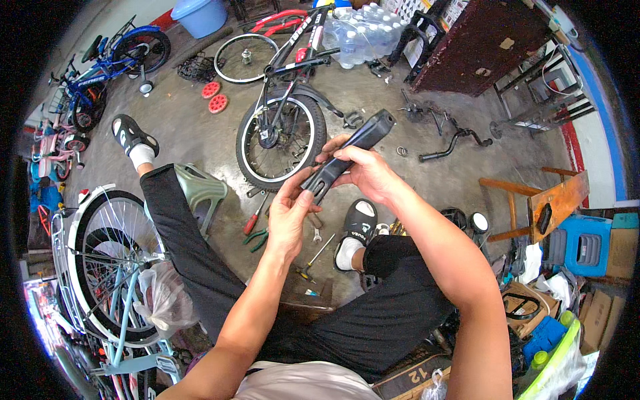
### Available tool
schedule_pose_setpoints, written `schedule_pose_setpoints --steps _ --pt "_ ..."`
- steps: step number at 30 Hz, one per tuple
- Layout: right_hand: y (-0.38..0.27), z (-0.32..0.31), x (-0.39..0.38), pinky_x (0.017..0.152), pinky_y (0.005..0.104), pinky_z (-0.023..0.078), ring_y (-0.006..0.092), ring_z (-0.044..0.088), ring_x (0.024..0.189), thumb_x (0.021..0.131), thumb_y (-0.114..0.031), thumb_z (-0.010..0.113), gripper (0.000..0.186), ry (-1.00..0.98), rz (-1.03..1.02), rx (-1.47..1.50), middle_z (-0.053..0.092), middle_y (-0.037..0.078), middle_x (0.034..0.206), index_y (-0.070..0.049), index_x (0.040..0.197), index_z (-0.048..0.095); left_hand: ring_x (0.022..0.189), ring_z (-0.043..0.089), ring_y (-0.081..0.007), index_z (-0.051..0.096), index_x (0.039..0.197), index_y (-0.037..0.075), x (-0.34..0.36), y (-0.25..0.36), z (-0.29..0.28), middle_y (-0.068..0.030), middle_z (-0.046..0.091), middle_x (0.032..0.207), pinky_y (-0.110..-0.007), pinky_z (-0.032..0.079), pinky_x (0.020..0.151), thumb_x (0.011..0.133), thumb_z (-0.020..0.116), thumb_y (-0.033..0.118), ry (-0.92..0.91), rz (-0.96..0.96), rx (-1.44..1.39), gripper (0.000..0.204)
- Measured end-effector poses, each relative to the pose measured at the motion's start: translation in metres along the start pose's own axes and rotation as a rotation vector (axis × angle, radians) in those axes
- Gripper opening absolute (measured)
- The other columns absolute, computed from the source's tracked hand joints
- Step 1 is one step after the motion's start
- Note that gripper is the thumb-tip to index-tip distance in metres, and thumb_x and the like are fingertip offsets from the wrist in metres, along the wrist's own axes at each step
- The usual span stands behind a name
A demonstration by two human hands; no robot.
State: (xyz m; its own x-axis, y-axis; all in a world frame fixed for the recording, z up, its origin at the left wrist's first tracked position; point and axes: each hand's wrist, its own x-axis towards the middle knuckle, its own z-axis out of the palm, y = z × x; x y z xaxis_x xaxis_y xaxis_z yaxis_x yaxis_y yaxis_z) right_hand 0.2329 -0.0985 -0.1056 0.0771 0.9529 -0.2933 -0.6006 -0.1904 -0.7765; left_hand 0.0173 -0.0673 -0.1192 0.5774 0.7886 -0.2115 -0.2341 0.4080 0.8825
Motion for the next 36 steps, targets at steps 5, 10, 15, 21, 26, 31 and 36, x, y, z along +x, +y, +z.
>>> schedule_pose_setpoints --steps 5,10,15,21,26,31,36 --pt "0.003 -0.002 0.003 0.092 0.0518 0.061 0.0287 0.071 0.110 0.092 -0.020 0.064 0.033 -0.029 -0.023 -0.047 0.072 0.015 0.119 -0.004 0.121 0.066 0.117 0.062 -0.0162 0.038 0.160 0.003 -0.005 -0.008 -0.005 -0.0100 0.058 0.144 -0.030 0.056 0.089 0.091 0.077 -0.002 -0.083 0.079 0.134 0.080" --pt "0.004 -0.001 0.001 0.090 0.0469 0.061 0.0247 0.071 0.110 0.092 -0.024 0.067 0.038 -0.028 0.003 -0.175 0.073 0.013 0.119 -0.006 0.125 0.066 0.101 0.070 -0.0140 0.051 0.151 -0.001 -0.003 -0.021 -0.014 -0.0105 0.070 0.125 -0.029 0.057 0.087 0.094 0.076 0.000 -0.028 0.087 0.448 0.063" --pt "0.001 0.003 -0.003 0.091 0.0444 0.061 0.0228 0.070 0.110 0.092 -0.029 0.070 0.041 -0.002 0.039 -0.253 0.073 0.011 0.120 -0.007 0.127 0.066 0.080 0.066 -0.0097 0.057 0.146 0.002 -0.001 -0.031 -0.022 -0.0070 0.071 0.091 -0.028 0.055 0.071 0.092 0.080 0.007 -0.012 0.064 0.375 0.059" --pt "0.002 0.003 -0.002 0.091 0.0433 0.060 0.0220 0.070 0.112 0.093 -0.028 0.072 0.040 0.013 0.029 -0.290 0.073 0.010 0.119 -0.007 0.126 0.067 0.081 0.069 -0.0133 0.057 0.146 0.002 -0.004 -0.025 -0.017 -0.0111 0.070 0.104 -0.030 0.056 0.070 0.090 0.082 0.009 -0.002 0.180 0.626 0.062" --pt "0.001 0.001 -0.001 0.090 0.0411 0.060 0.0208 0.069 0.113 0.093 -0.028 0.074 0.038 0.029 0.049 -0.334 0.073 0.009 0.118 -0.007 0.124 0.067 0.083 0.071 -0.0274 0.053 0.147 0.000 -0.009 -0.016 0.003 -0.0174 0.062 0.114 -0.039 0.058 0.072 0.088 0.084 0.019 0.060 0.293 1.047 0.069" --pt "0.007 0.003 -0.002 0.087 0.0378 0.059 0.0197 0.069 0.109 0.093 -0.028 0.075 0.038 0.041 0.080 -0.360 0.073 0.008 0.115 -0.006 0.123 0.067 0.089 0.070 -0.0441 0.055 0.140 -0.001 -0.012 -0.027 0.006 -0.0221 0.063 0.114 -0.050 0.056 0.074 0.092 0.080 0.027 0.133 0.420 1.243 0.061" --pt "0.004 0.005 -0.003 0.086 0.0370 0.059 0.0192 0.070 0.108 0.094 -0.036 0.076 0.045 0.017 0.083 -0.388 0.073 0.008 0.117 -0.007 0.126 0.066 0.081 0.070 -0.0385 0.060 0.135 0.000 -0.012 -0.034 0.001 -0.0225 0.069 0.106 -0.047 0.055 0.069 0.094 0.079 0.027 0.166 0.429 1.160 0.053"
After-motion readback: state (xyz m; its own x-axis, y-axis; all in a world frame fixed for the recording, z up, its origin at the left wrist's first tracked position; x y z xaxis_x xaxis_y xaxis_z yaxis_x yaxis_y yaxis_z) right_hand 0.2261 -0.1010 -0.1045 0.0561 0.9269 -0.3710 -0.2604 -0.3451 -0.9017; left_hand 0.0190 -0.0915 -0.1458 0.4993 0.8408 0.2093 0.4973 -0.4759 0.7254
